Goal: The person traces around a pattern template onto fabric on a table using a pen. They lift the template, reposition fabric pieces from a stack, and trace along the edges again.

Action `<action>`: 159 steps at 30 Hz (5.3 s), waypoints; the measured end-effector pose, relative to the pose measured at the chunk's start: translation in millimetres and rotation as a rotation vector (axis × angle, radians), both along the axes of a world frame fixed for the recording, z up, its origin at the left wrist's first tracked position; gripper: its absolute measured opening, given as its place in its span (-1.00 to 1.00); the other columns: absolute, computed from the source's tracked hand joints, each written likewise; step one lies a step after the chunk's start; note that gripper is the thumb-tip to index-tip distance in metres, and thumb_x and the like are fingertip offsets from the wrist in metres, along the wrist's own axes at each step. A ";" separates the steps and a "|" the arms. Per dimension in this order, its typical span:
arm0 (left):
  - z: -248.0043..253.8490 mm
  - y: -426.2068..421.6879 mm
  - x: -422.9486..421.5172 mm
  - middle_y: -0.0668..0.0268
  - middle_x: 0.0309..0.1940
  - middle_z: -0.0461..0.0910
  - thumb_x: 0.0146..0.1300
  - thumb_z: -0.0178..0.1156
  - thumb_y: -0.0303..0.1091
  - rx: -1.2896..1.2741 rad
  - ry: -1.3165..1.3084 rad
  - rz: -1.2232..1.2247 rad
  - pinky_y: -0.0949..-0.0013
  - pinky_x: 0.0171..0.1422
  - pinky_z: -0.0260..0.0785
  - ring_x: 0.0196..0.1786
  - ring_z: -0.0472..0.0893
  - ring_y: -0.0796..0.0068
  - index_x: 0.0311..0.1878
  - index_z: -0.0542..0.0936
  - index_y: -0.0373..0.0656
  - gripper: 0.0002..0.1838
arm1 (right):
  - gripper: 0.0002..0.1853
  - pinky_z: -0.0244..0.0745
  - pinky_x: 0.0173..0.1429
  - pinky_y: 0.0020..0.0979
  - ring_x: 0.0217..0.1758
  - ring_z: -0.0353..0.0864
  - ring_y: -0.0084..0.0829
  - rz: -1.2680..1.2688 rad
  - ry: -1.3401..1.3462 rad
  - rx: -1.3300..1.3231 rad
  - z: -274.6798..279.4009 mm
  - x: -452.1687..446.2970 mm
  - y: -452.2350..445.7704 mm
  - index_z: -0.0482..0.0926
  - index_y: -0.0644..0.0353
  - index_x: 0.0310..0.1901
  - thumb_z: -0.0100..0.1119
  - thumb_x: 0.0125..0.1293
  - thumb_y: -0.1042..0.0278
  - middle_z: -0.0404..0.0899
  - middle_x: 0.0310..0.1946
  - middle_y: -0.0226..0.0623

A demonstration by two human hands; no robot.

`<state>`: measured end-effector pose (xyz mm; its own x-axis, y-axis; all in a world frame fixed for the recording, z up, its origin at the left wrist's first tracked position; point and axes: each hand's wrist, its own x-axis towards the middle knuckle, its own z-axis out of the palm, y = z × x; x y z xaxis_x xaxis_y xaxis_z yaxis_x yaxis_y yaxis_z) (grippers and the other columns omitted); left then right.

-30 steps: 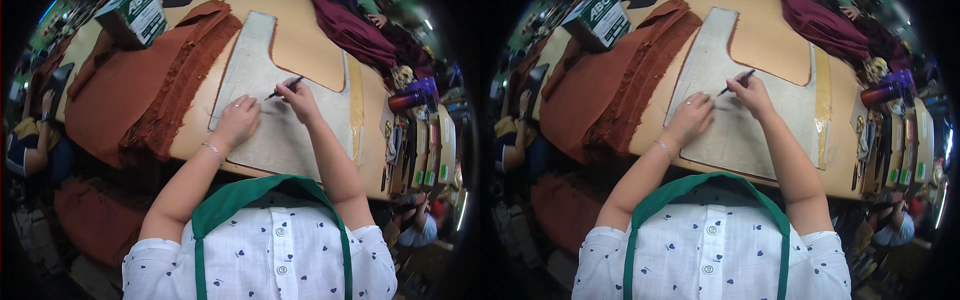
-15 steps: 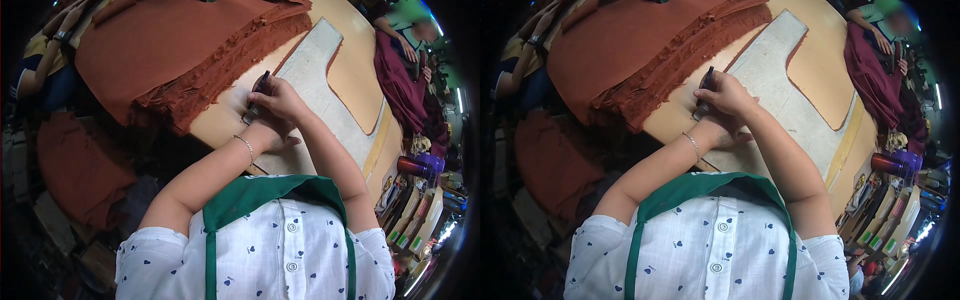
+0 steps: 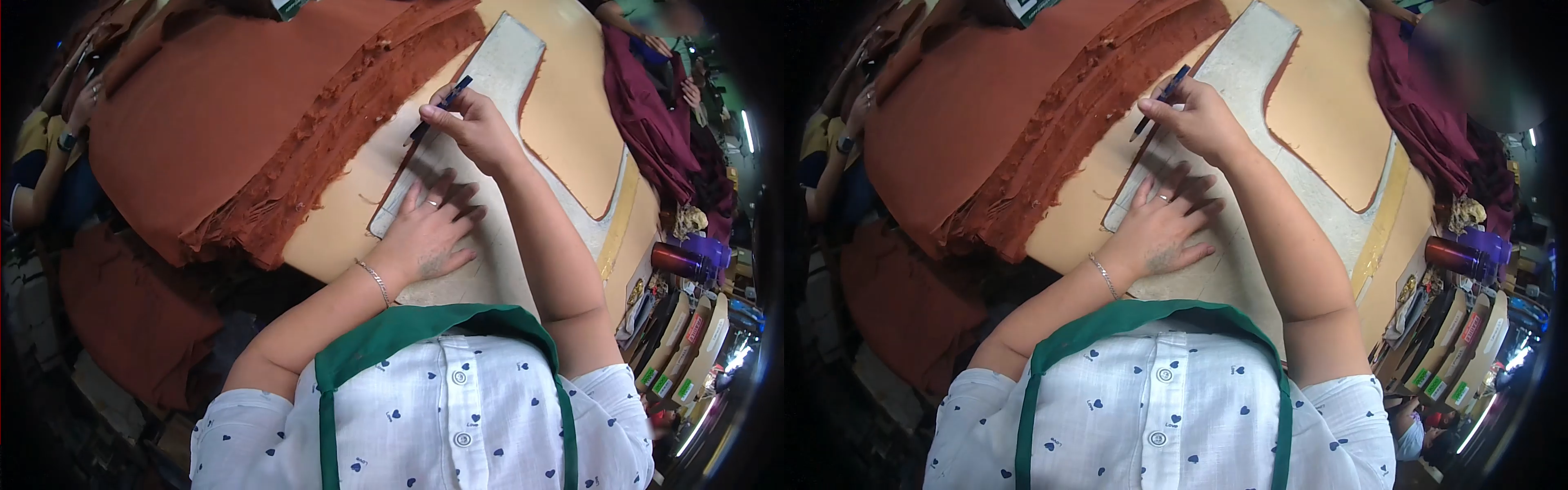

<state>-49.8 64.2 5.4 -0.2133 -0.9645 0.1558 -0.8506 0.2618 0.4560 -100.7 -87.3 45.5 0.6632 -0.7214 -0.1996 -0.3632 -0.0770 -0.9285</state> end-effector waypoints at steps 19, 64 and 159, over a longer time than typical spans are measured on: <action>-10.5 -6.8 -0.4 0.18 0.23 0.20 0.08 0.01 0.09 0.185 0.059 -0.059 -0.11 0.31 -0.15 0.28 0.14 0.13 0.27 0.18 0.09 -0.32 | -0.79 0.36 -0.32 -0.47 -0.43 0.41 -0.51 0.227 0.157 -0.228 -18.7 2.2 63.5 0.46 0.23 -0.37 0.26 0.07 0.32 0.46 -0.52 -0.35; 25.4 -9.4 20.3 0.16 0.24 0.17 0.03 -0.01 0.25 0.445 -0.133 -0.201 -0.05 0.33 -0.15 0.32 0.06 0.10 0.19 0.32 0.01 -0.28 | -0.84 0.38 -0.32 -0.58 -0.43 0.43 -0.68 0.248 0.143 0.098 -0.8 9.4 55.9 0.44 0.23 -0.38 0.25 0.09 0.44 0.47 -0.56 -0.49; 12.1 -38.5 7.4 0.22 0.12 0.34 0.12 -0.02 0.11 0.367 0.046 -0.204 -0.10 0.25 -0.04 0.21 0.27 0.25 0.11 0.39 0.02 -0.46 | -0.86 0.30 -0.40 -0.60 -0.47 0.35 -0.72 0.219 0.092 -0.056 -19.7 -2.8 4.4 0.42 0.21 -0.38 0.20 0.15 0.42 0.41 -0.55 -0.53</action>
<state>-42.4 25.7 17.4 -0.4069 -0.8962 -0.1768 -0.7748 0.2361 0.5865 -103.5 -82.9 25.8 0.7860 -0.5738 -0.2302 -0.4149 -0.2135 -0.8845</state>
